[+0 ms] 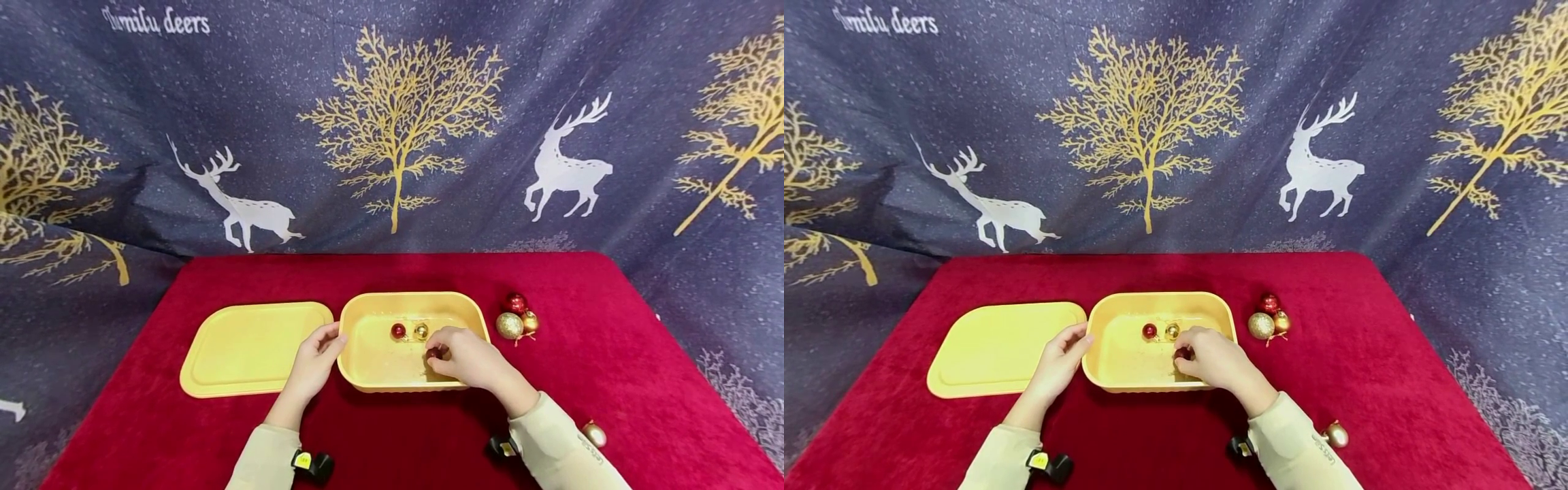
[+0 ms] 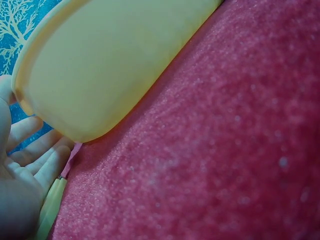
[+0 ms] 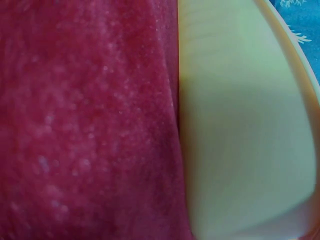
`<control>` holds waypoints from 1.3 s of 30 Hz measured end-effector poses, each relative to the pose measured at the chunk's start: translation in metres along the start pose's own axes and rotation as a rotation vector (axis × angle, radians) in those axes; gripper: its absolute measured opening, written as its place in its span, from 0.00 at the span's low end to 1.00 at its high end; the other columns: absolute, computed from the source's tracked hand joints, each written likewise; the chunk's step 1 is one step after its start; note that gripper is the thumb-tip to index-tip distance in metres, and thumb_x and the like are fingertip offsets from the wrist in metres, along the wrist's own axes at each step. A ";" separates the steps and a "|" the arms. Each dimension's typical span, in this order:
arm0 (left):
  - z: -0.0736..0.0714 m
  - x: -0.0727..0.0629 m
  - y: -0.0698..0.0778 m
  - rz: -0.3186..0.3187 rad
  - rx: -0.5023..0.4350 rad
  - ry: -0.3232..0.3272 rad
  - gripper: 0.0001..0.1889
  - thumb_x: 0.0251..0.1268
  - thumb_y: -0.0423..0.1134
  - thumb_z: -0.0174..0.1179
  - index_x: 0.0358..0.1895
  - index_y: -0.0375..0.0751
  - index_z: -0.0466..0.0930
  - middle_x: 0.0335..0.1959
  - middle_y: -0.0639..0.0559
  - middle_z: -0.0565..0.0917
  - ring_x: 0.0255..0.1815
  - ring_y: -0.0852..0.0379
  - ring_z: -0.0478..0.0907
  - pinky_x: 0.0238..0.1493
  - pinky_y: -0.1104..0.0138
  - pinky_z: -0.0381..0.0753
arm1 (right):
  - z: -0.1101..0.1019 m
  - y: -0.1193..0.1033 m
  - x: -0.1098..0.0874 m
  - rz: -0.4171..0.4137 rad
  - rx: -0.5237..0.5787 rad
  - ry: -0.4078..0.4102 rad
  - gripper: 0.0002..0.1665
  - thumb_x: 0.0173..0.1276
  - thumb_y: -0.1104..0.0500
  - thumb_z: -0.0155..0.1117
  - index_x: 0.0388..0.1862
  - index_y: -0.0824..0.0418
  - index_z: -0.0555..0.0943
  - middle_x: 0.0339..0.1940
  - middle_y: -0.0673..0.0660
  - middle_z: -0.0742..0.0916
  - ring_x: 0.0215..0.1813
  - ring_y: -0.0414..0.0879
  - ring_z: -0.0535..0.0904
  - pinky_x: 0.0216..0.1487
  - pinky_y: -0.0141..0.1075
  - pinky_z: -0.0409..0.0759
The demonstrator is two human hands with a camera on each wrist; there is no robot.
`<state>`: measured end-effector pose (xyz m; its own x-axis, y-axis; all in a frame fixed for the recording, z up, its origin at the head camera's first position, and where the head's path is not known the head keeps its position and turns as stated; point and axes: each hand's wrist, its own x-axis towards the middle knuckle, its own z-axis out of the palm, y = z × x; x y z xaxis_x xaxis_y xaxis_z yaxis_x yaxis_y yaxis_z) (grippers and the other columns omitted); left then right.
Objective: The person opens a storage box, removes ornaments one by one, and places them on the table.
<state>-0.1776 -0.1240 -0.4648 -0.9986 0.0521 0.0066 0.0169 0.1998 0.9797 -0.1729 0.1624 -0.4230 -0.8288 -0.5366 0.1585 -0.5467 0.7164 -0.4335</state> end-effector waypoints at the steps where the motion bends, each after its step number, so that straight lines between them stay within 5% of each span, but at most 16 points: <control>1: 0.000 0.000 0.000 0.000 0.000 -0.001 0.20 0.69 0.38 0.55 0.61 0.34 0.72 0.55 0.38 0.77 0.59 0.46 0.75 0.59 0.67 0.72 | 0.000 0.000 0.000 0.006 0.003 0.006 0.04 0.56 0.60 0.67 0.32 0.55 0.83 0.30 0.46 0.84 0.34 0.37 0.78 0.38 0.29 0.77; 11: 0.001 0.001 -0.002 0.004 -0.011 0.011 0.19 0.68 0.37 0.56 0.60 0.34 0.73 0.55 0.38 0.78 0.57 0.48 0.75 0.52 0.79 0.71 | 0.001 0.000 -0.002 0.039 0.025 0.067 0.06 0.57 0.60 0.68 0.35 0.56 0.82 0.33 0.47 0.83 0.34 0.38 0.81 0.37 0.27 0.79; 31: 0.001 0.000 -0.001 0.002 -0.005 0.008 0.20 0.68 0.37 0.55 0.61 0.33 0.72 0.55 0.37 0.78 0.58 0.47 0.75 0.56 0.71 0.72 | 0.000 -0.003 -0.005 0.049 0.025 0.179 0.09 0.58 0.57 0.67 0.38 0.55 0.82 0.36 0.47 0.82 0.36 0.38 0.81 0.38 0.29 0.80; 39: 0.001 -0.001 0.001 -0.003 -0.012 0.008 0.19 0.69 0.37 0.55 0.60 0.34 0.72 0.55 0.38 0.78 0.58 0.48 0.75 0.51 0.80 0.71 | 0.002 -0.003 -0.007 0.083 0.045 0.208 0.09 0.57 0.56 0.69 0.38 0.53 0.81 0.36 0.45 0.82 0.37 0.39 0.81 0.37 0.28 0.78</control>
<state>-0.1769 -0.1226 -0.4642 -0.9990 0.0433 0.0050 0.0130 0.1879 0.9821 -0.1655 0.1632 -0.4241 -0.8800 -0.3700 0.2978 -0.4736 0.7313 -0.4908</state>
